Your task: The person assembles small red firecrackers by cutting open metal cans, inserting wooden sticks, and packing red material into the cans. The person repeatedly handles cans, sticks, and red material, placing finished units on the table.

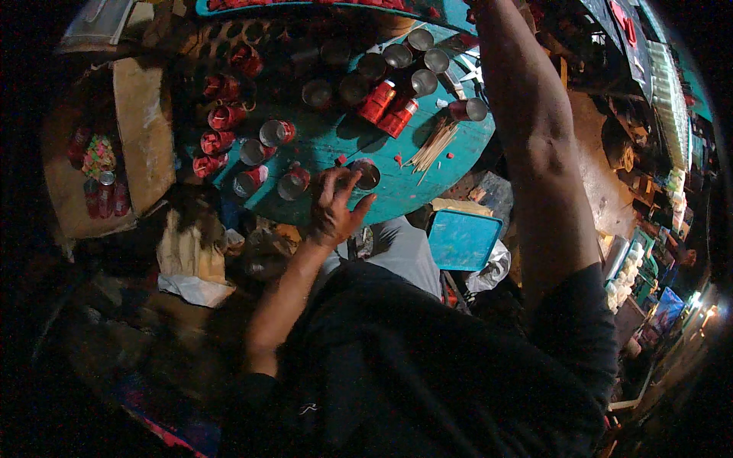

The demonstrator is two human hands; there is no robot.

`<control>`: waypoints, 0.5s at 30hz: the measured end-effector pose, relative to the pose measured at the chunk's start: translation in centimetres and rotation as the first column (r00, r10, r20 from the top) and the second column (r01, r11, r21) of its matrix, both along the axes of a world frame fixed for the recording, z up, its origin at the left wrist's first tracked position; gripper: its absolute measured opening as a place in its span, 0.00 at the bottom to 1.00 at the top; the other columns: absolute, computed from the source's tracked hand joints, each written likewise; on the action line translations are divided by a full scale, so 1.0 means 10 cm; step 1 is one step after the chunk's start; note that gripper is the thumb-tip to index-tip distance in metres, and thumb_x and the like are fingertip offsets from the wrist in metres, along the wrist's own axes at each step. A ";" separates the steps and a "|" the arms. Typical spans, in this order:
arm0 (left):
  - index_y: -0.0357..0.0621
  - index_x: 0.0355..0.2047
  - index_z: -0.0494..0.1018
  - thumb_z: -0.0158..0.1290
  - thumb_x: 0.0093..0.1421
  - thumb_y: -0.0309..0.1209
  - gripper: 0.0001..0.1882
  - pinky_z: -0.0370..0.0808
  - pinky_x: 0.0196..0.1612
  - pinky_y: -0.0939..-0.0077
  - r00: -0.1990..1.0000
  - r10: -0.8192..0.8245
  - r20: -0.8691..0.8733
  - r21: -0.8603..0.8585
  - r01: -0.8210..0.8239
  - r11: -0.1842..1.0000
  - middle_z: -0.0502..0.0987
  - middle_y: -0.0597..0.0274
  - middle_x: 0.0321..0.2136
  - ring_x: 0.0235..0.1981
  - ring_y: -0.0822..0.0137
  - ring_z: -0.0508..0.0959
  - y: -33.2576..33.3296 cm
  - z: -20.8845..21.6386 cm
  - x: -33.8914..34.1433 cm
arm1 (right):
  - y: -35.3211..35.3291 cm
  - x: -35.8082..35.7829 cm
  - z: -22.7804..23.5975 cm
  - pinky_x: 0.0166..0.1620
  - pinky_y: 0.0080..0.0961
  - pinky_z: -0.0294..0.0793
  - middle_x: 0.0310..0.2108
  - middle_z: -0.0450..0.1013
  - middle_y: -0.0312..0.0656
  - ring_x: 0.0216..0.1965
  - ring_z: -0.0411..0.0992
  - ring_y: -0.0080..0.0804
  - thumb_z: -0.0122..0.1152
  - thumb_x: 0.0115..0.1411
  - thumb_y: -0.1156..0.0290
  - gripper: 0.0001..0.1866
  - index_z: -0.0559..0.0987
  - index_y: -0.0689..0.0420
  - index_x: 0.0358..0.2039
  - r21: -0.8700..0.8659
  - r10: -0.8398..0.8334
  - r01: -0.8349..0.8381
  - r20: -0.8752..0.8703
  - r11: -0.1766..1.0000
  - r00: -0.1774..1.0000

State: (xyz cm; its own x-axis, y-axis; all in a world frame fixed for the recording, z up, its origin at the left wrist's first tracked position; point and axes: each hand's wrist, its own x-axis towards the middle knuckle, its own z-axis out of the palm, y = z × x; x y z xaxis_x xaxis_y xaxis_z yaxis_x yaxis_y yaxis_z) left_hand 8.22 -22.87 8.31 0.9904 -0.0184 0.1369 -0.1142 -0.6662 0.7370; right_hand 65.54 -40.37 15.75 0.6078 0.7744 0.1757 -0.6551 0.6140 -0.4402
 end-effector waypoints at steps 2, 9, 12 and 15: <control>0.43 0.54 0.77 0.69 0.57 0.42 0.27 0.73 0.58 0.52 0.998 0.046 -0.045 0.071 -0.043 0.997 0.76 0.48 0.52 0.53 0.44 0.76 -0.06 -0.01 -0.10 | 0.32 -0.62 0.37 0.22 0.24 0.62 0.23 0.67 0.41 0.20 0.63 0.31 0.49 0.72 0.65 0.13 0.79 0.60 0.39 0.061 0.042 -0.036 -0.111 0.997 0.993; 0.42 0.48 0.79 0.62 0.64 0.36 0.16 0.74 0.42 0.50 0.986 -0.132 0.098 0.385 0.085 0.919 0.78 0.49 0.43 0.42 0.44 0.76 -0.18 -0.36 -0.05 | -0.05 -1.77 0.34 0.30 0.31 0.74 0.40 0.77 0.50 0.35 0.73 0.42 0.45 0.74 0.53 0.24 0.77 0.63 0.48 0.178 -0.005 -0.028 0.181 0.984 0.984; 0.40 0.41 0.78 0.59 0.65 0.31 0.09 0.72 0.39 0.49 0.983 -0.050 0.175 0.214 0.011 0.977 0.77 0.49 0.39 0.39 0.44 0.75 -0.15 -0.08 0.04 | -0.02 -3.16 0.47 0.25 0.24 0.69 0.29 0.75 0.41 0.23 0.70 0.31 0.50 0.70 0.51 0.23 0.79 0.61 0.42 -0.418 -0.424 0.383 -0.005 0.824 0.905; 0.36 0.37 0.76 0.56 0.62 0.24 0.04 0.73 0.40 0.49 0.976 0.016 0.219 0.117 -0.043 0.992 0.76 0.48 0.37 0.39 0.44 0.74 -0.14 0.05 0.10 | 0.03 -4.12 0.16 0.17 0.22 0.62 0.29 0.75 0.40 0.22 0.70 0.28 0.51 0.70 0.56 0.18 0.79 0.58 0.40 -0.526 -0.498 0.327 -0.222 0.785 0.838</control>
State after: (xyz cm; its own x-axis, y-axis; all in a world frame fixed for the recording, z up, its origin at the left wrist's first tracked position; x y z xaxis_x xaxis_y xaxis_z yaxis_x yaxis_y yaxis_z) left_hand 9.17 -24.23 8.79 0.9376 -0.0192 0.3471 -0.2415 -0.7541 0.6107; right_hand 24.37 -40.09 17.35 0.8395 0.3700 -0.3979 -0.5403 0.6462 -0.5391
